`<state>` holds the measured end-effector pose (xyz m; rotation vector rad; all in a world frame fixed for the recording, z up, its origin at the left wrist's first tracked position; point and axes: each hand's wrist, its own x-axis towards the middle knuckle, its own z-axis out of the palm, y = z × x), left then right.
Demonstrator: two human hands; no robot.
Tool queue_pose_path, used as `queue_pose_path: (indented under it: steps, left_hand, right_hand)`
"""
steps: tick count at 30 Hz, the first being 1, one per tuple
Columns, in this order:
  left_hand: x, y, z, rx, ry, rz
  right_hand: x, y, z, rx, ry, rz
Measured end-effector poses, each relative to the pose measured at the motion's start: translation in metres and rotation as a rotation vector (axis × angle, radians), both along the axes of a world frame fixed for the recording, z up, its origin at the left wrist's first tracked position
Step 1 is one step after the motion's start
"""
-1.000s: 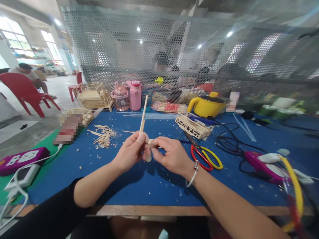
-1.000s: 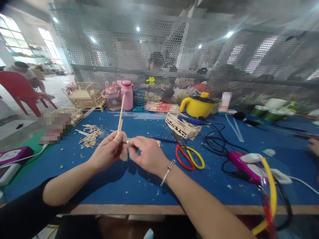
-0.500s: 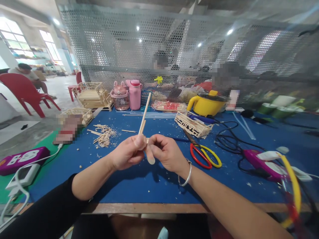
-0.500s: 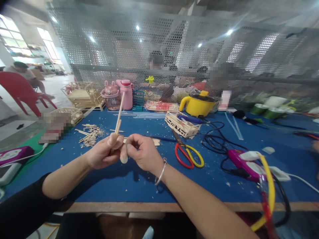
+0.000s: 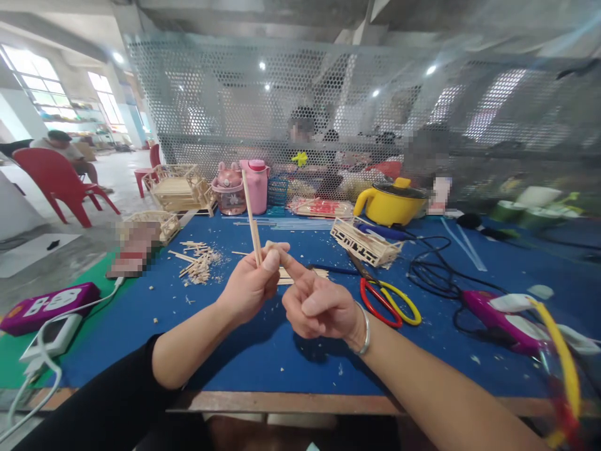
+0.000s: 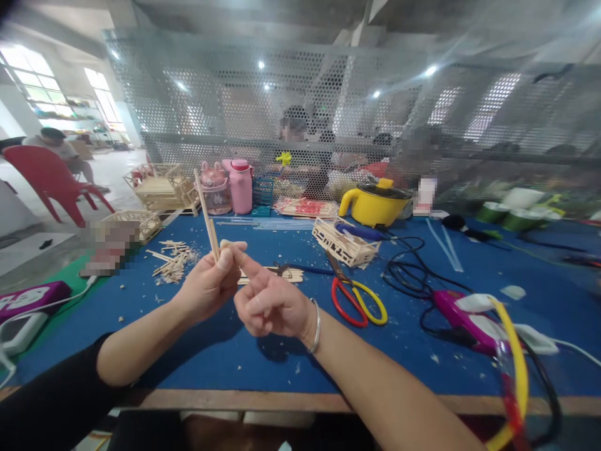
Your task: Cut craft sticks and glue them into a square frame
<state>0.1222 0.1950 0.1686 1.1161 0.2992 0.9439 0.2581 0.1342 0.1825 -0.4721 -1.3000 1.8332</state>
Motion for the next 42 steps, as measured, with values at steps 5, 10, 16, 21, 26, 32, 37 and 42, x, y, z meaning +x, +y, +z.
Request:
queue_pose_path:
  steps: [5, 10, 16, 21, 26, 32, 37, 42]
  left_hand:
    - [0.003, -0.016, -0.003, -0.006, 0.071, -0.040]
    - [0.000, -0.018, 0.001, 0.000, 0.093, -0.091]
    - [-0.005, -0.008, 0.008, -0.037, -0.064, 0.006]
    - [0.001, -0.012, -0.001, -0.056, 0.042, -0.042]
    - [-0.001, -0.008, -0.003, -0.013, 0.012, -0.105]
    - [-0.009, -0.005, 0.012, -0.255, -0.065, -0.234]
    - [-0.014, -0.012, 0.017, -0.326, -0.043, -0.332]
    - [-0.014, -0.019, 0.015, -0.278, 0.005, -0.340]
  right_hand:
    - [-0.002, -0.007, 0.004, -0.050, -0.076, 0.127]
    - [-0.001, -0.006, 0.006, -0.055, -0.107, 0.157]
    - [0.004, -0.004, 0.004, -0.047, 0.048, 0.156]
    - [-0.002, -0.008, 0.002, -0.089, 0.033, 0.225]
    - [0.001, -0.008, 0.009, 0.005, -0.050, -0.063]
    - [0.018, -0.001, 0.020, 0.259, 0.091, -0.727]
    - [0.008, 0.003, 0.010, 0.263, 0.014, -0.728]
    - [-0.007, 0.007, 0.002, 0.207, 0.066, -0.687]
